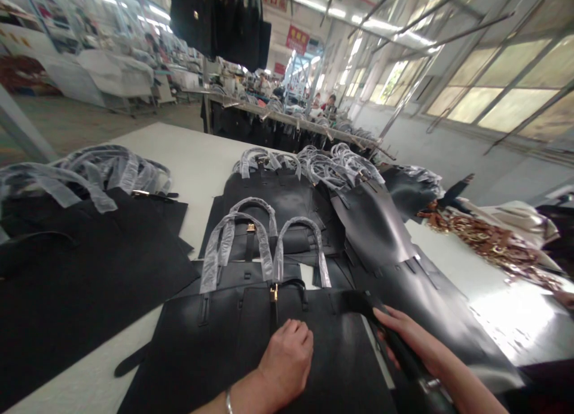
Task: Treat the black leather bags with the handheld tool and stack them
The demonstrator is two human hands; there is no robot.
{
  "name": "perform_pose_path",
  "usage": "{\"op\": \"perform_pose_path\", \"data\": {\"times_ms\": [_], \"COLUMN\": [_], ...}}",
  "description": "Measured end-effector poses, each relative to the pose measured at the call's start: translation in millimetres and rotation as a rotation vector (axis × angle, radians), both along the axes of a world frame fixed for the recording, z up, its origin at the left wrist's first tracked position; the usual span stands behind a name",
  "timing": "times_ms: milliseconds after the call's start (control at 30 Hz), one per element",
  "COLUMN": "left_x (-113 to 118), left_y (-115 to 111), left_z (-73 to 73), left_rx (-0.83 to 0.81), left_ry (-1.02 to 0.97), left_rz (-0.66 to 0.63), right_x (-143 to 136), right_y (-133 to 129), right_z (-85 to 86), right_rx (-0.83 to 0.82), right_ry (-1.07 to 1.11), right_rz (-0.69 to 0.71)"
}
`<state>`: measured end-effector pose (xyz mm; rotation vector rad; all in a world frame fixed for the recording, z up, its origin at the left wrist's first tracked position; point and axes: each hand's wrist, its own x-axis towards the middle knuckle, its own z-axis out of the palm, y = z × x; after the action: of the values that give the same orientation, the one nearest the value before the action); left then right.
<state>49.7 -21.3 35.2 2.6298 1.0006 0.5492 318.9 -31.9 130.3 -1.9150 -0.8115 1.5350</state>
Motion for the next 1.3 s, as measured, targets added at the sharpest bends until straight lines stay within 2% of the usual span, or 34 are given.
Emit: {"op": "perform_pose_path", "data": {"times_ms": [133,233,300,367,433,567,667,767,967,1067,1200,1300], "left_x": [-1,-1,-2,-3,-5,-13,-19,-23,-25,-27,-28,-26], "left_y": [0,0,-1,-2,-6,-16,-23,-26,-25,-25,-25,-26], "left_z": [0.8,-1.9,-7.4,-14.4,-19.8,-19.1,-15.2,-15.8,-20.1,-20.1,-19.0,-15.9], "left_rx": [-0.008,-0.006,0.003,0.019,0.043,0.077,0.097,0.108,0.098,0.063,0.024,-0.033], "left_ry": [-0.002,-0.006,-0.009,-0.009,0.008,0.09,0.102,0.071,0.003,-0.01,-0.019,-0.016], "left_rz": [0.005,0.011,0.006,0.0,-0.015,-0.063,-0.082,-0.081,-0.109,-0.104,-0.142,-0.133], "right_x": [-5,-9,-15,-23,-36,-68,-93,-114,-138,-140,-137,-143], "right_y": [19,23,18,10,1,-5,1,13,30,25,15,20], "right_z": [-2.8,9.8,22.9,33.2,36.1,21.2,9.5,7.5,14.8,19.1,24.3,24.5], "right_rx": [0.105,0.229,0.261,0.223,0.136,0.004,-0.01,0.005,0.02,0.028,-0.047,-0.056], "right_ry": [-0.029,-0.085,-0.117,-0.125,-0.108,-0.087,-0.049,-0.033,-0.099,-0.141,-0.15,-0.151], "right_rz": [-0.039,-0.09,-0.072,0.011,0.124,0.306,0.461,0.579,0.649,0.695,0.737,0.752]}}
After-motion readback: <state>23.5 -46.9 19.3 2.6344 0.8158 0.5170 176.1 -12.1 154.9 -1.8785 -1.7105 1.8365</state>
